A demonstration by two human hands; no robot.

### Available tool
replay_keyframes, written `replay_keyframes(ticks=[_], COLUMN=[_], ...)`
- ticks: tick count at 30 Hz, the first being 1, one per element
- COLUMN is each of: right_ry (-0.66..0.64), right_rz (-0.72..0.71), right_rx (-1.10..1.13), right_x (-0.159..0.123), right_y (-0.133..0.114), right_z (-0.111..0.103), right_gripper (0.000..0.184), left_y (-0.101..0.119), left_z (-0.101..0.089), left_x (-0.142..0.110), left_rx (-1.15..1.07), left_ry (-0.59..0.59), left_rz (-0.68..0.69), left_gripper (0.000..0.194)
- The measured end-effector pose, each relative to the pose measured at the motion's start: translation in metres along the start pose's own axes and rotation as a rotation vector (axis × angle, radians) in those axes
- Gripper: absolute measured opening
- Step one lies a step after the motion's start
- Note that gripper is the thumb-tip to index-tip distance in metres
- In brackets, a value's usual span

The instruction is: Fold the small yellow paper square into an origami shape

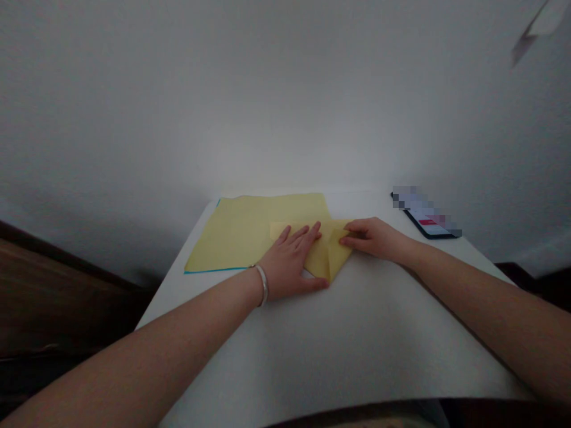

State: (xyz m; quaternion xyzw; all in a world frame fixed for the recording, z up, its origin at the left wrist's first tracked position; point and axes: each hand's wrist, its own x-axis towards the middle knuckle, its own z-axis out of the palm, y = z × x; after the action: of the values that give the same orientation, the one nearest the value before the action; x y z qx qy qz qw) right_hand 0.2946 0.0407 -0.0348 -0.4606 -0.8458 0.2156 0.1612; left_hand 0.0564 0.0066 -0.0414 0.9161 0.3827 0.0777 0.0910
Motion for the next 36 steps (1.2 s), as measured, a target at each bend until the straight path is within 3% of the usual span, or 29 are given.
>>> replay_keyframes(ticks=[9, 23, 29, 36], right_ry=[0.070, 0.158, 0.199, 0.139], right_rz=[-0.013, -0.074, -0.045, 0.065], right_rx=[-0.172, -0.230, -0.165, -0.112], right_x=[0.003, 0.003, 0.001, 0.003], right_y=[-0.007, -0.008, -0.010, -0.011], right_z=[0.003, 0.010, 0.012, 0.013], right_gripper=[0.029, 0.021, 0.026, 0.023], left_y=[0.004, 0.002, 0.001, 0.002], left_z=[-0.004, 0.000, 0.001, 0.002], left_x=[0.001, 0.001, 0.001, 0.001], left_rx=[-0.029, 0.043, 0.091, 0.060], left_ry=[-0.008, 0.017, 0.010, 0.029], left_rz=[-0.004, -0.007, -0.001, -0.014], left_gripper=[0.103, 0.105, 0.096, 0.106])
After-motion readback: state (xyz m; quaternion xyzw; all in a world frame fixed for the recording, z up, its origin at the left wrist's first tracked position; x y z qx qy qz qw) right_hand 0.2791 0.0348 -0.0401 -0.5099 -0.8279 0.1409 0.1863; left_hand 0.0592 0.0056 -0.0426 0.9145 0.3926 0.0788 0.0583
